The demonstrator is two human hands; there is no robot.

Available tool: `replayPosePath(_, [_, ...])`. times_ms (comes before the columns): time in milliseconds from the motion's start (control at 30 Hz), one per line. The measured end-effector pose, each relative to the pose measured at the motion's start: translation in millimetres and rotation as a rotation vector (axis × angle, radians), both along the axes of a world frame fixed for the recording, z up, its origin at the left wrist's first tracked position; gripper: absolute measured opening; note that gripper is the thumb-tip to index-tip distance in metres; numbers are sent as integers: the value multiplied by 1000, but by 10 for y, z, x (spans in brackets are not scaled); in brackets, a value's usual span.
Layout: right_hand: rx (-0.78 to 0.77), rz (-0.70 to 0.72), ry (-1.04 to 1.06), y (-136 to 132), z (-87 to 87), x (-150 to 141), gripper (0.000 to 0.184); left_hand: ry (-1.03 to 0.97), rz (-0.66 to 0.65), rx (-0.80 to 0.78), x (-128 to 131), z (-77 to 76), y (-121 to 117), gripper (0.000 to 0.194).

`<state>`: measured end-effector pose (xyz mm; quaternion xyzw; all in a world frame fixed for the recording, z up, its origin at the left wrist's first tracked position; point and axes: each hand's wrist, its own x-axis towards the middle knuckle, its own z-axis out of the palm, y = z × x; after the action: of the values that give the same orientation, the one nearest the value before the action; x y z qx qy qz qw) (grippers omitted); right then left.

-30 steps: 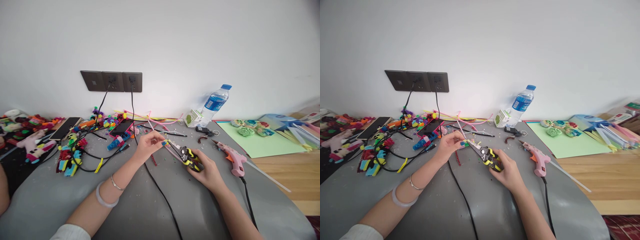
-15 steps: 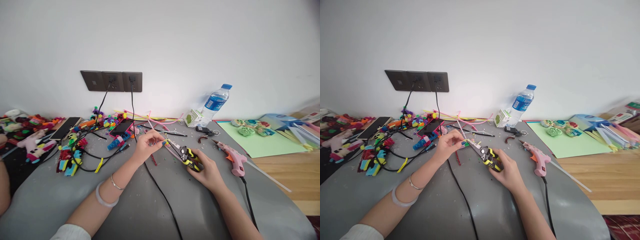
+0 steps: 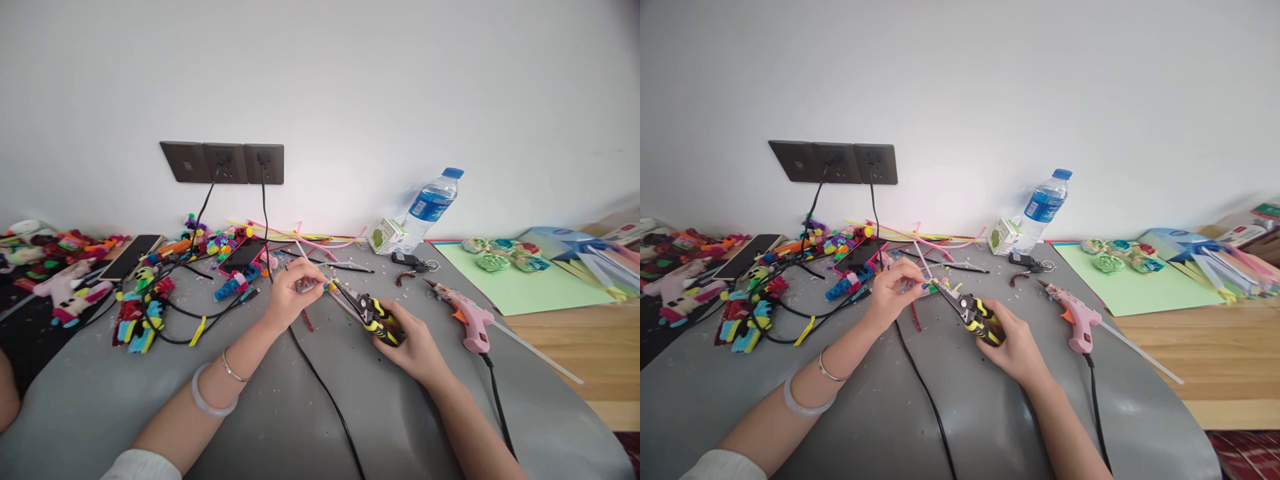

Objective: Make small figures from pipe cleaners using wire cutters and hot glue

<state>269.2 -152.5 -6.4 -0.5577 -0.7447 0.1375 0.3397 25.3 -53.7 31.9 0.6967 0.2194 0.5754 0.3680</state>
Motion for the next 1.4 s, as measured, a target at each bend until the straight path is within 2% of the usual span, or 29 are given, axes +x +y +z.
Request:
replayPosePath(133, [10, 15, -5, 13, -3, 5, 48, 44, 93, 120, 6, 52, -57, 10])
replayPosePath(200, [28, 12, -22, 25, -1, 9, 50, 36, 105, 131, 20, 57, -79, 10])
replayPosePath(467, [102, -37, -70, 42, 18, 11, 55, -113, 95, -140, 31, -43, -8, 11])
replayPosePath(600, [94, -45, -85, 44, 13, 3, 56, -145, 69, -191, 25, -61, 20, 14])
replayPosePath(967, [97, -38, -105, 42, 6, 8, 56, -89, -10, -101, 57, -95, 19, 13])
replayPosePath(1400, [85, -5, -72, 33, 14, -4, 52, -42, -11, -48, 51, -74, 8, 17])
